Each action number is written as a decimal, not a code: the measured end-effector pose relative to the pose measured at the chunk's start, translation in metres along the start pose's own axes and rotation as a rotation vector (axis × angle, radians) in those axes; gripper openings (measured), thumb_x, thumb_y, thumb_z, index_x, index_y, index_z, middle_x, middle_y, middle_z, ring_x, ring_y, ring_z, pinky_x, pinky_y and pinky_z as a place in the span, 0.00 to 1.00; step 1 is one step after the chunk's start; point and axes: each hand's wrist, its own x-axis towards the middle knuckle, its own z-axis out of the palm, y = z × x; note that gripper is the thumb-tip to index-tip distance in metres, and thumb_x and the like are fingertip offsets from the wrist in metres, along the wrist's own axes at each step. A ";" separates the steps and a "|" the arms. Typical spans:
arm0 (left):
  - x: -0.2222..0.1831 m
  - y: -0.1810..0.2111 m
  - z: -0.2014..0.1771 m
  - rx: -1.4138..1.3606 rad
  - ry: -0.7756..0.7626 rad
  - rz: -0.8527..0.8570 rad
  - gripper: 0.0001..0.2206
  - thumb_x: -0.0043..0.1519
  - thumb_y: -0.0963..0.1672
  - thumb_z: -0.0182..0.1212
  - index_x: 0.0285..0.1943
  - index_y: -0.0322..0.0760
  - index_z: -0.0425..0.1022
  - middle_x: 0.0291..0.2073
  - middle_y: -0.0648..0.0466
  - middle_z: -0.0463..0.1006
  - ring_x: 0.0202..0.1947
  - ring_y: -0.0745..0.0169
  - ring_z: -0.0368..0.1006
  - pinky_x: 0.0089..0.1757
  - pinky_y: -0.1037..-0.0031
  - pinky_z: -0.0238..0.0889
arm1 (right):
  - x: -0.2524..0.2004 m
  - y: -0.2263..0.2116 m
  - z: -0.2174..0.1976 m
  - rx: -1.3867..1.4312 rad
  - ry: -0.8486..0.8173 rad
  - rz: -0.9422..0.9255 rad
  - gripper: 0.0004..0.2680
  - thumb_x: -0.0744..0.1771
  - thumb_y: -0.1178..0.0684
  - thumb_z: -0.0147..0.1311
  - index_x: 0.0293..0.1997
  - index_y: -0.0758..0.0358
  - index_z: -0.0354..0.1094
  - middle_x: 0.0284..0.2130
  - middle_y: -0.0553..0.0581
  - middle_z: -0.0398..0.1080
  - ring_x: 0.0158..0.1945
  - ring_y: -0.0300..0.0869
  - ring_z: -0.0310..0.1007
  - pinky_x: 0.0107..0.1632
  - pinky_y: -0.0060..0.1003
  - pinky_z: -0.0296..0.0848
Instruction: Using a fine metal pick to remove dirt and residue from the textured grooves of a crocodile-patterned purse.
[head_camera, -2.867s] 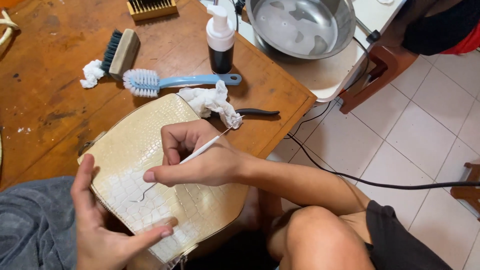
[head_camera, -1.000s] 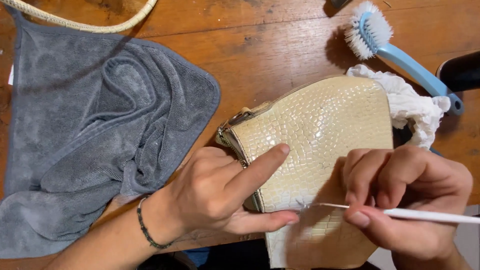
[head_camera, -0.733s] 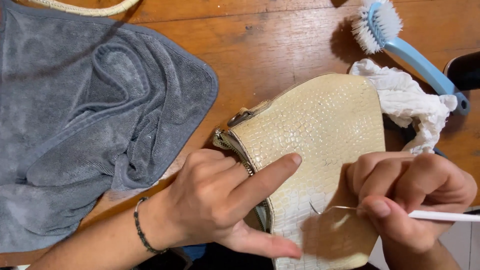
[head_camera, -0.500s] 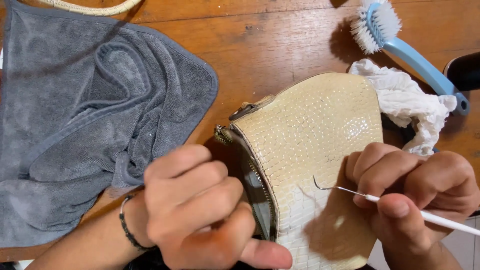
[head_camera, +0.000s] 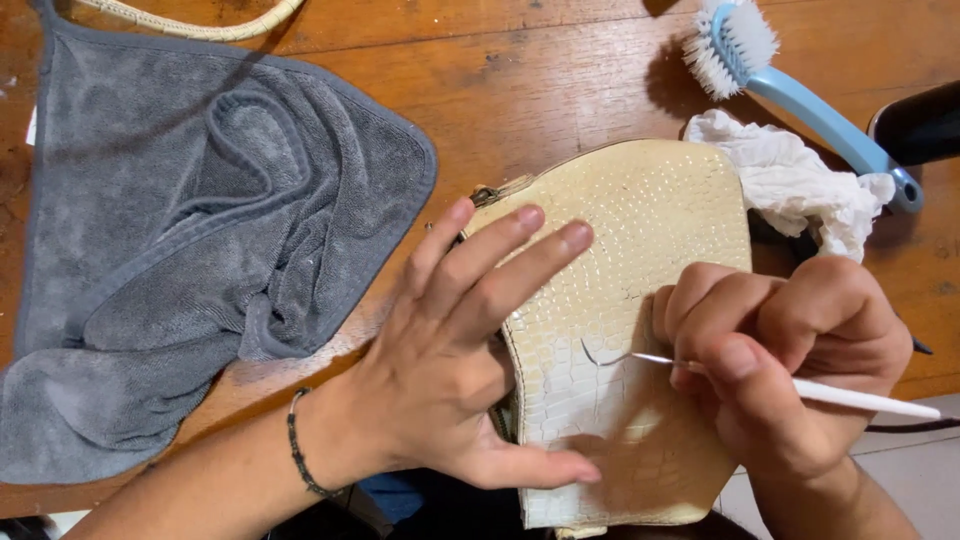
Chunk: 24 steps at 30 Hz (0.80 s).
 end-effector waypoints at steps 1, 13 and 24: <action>0.000 0.001 0.002 0.003 0.001 0.001 0.34 0.59 0.64 0.61 0.15 0.42 0.53 0.68 0.39 0.66 0.71 0.37 0.61 0.70 0.44 0.40 | -0.001 -0.003 0.000 0.001 -0.002 -0.003 0.09 0.66 0.57 0.45 0.33 0.53 0.45 0.15 0.53 0.54 0.20 0.39 0.52 0.27 0.36 0.60; 0.005 0.005 0.005 -0.163 0.201 -0.030 0.34 0.53 0.59 0.70 0.14 0.38 0.52 0.54 0.40 0.79 0.51 0.41 0.82 0.54 0.55 0.57 | -0.009 0.006 -0.014 -0.060 -0.032 0.017 0.13 0.58 0.62 0.56 0.28 0.53 0.47 0.12 0.55 0.60 0.17 0.39 0.52 0.23 0.34 0.60; 0.004 0.003 0.000 -0.228 0.162 0.096 0.23 0.64 0.44 0.73 0.20 0.35 0.64 0.51 0.42 0.81 0.53 0.43 0.83 0.52 0.55 0.72 | -0.024 -0.007 -0.034 -0.179 -0.121 0.017 0.07 0.64 0.56 0.55 0.36 0.49 0.58 0.25 0.50 0.75 0.28 0.33 0.76 0.51 0.28 0.87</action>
